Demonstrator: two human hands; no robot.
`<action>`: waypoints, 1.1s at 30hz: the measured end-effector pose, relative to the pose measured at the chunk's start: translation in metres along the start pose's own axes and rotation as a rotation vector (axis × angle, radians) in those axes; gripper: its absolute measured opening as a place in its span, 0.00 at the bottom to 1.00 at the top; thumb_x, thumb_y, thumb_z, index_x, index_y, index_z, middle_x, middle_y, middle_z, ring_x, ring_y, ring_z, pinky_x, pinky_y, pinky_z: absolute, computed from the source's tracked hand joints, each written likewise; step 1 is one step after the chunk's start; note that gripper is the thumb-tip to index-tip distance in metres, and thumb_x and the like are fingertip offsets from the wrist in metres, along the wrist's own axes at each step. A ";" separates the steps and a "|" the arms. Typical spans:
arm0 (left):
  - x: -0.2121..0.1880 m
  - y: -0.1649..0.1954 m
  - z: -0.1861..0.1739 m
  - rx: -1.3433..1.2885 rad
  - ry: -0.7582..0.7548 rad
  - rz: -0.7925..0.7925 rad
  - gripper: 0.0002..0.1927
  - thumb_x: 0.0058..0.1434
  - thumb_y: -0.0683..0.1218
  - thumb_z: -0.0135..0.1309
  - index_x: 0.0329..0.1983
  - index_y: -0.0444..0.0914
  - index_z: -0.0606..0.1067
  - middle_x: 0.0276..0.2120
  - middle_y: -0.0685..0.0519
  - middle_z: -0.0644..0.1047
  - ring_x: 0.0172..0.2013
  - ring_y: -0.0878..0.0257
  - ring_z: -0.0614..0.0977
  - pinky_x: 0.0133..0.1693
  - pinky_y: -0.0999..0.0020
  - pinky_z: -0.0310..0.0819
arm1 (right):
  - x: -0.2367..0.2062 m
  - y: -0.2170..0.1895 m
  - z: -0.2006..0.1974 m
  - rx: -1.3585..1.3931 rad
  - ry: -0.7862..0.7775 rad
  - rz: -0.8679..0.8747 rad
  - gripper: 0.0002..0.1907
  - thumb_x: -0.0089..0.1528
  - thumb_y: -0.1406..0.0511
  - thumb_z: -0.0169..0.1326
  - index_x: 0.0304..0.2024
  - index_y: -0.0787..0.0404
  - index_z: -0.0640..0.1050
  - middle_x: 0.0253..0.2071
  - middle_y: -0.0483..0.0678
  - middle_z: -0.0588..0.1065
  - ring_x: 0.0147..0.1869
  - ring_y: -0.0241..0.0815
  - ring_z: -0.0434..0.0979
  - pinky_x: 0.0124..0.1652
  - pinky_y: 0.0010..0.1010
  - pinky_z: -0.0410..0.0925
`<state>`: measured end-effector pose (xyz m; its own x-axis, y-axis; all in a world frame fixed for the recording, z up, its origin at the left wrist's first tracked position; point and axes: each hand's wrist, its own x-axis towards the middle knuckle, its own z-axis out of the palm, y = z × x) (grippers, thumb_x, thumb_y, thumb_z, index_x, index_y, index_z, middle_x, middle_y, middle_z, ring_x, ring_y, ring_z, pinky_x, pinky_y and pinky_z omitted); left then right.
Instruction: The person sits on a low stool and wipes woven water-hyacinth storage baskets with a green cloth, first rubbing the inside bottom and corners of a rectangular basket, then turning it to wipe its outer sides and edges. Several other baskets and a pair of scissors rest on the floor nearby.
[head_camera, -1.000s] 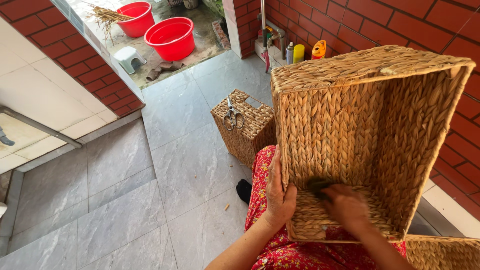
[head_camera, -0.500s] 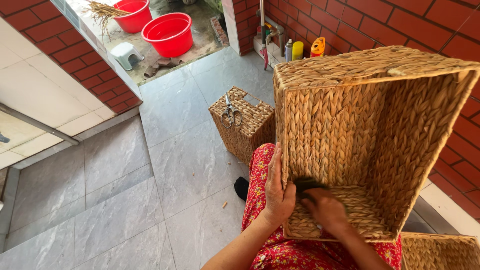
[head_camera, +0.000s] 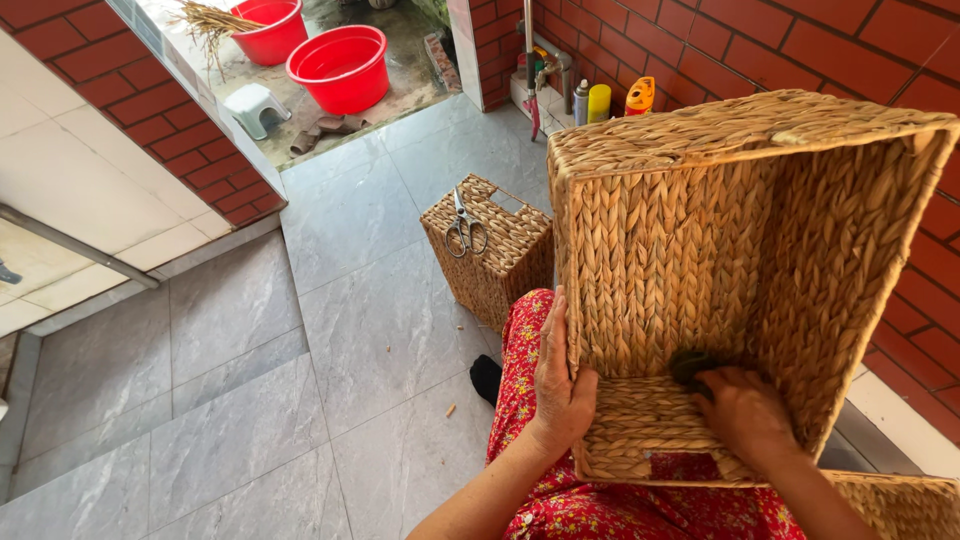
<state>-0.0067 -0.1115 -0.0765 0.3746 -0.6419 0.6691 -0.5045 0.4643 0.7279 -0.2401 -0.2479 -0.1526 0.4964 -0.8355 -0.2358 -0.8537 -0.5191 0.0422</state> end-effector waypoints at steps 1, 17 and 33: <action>0.000 0.001 0.000 -0.006 -0.002 0.001 0.43 0.57 0.29 0.42 0.78 0.29 0.50 0.76 0.35 0.57 0.78 0.42 0.58 0.76 0.55 0.48 | -0.001 0.000 0.003 -0.049 0.039 0.003 0.24 0.64 0.48 0.49 0.59 0.48 0.74 0.60 0.47 0.74 0.67 0.48 0.73 0.66 0.39 0.66; 0.001 -0.002 0.004 -0.009 0.019 0.030 0.44 0.55 0.29 0.40 0.79 0.30 0.50 0.77 0.35 0.56 0.78 0.41 0.57 0.77 0.53 0.47 | -0.003 -0.121 0.023 0.302 0.076 -0.297 0.20 0.59 0.55 0.58 0.52 0.50 0.78 0.50 0.45 0.76 0.61 0.47 0.74 0.60 0.41 0.66; -0.005 -0.002 -0.004 0.040 -0.009 0.018 0.43 0.57 0.31 0.44 0.78 0.30 0.51 0.77 0.35 0.56 0.77 0.40 0.58 0.77 0.53 0.49 | 0.001 -0.045 0.049 0.310 0.132 -0.021 0.21 0.61 0.51 0.56 0.54 0.49 0.78 0.52 0.51 0.78 0.53 0.53 0.80 0.52 0.42 0.73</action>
<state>-0.0044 -0.1063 -0.0810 0.3584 -0.6395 0.6802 -0.5418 0.4508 0.7093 -0.2088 -0.2168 -0.2023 0.5135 -0.8516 -0.1053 -0.8402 -0.4741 -0.2631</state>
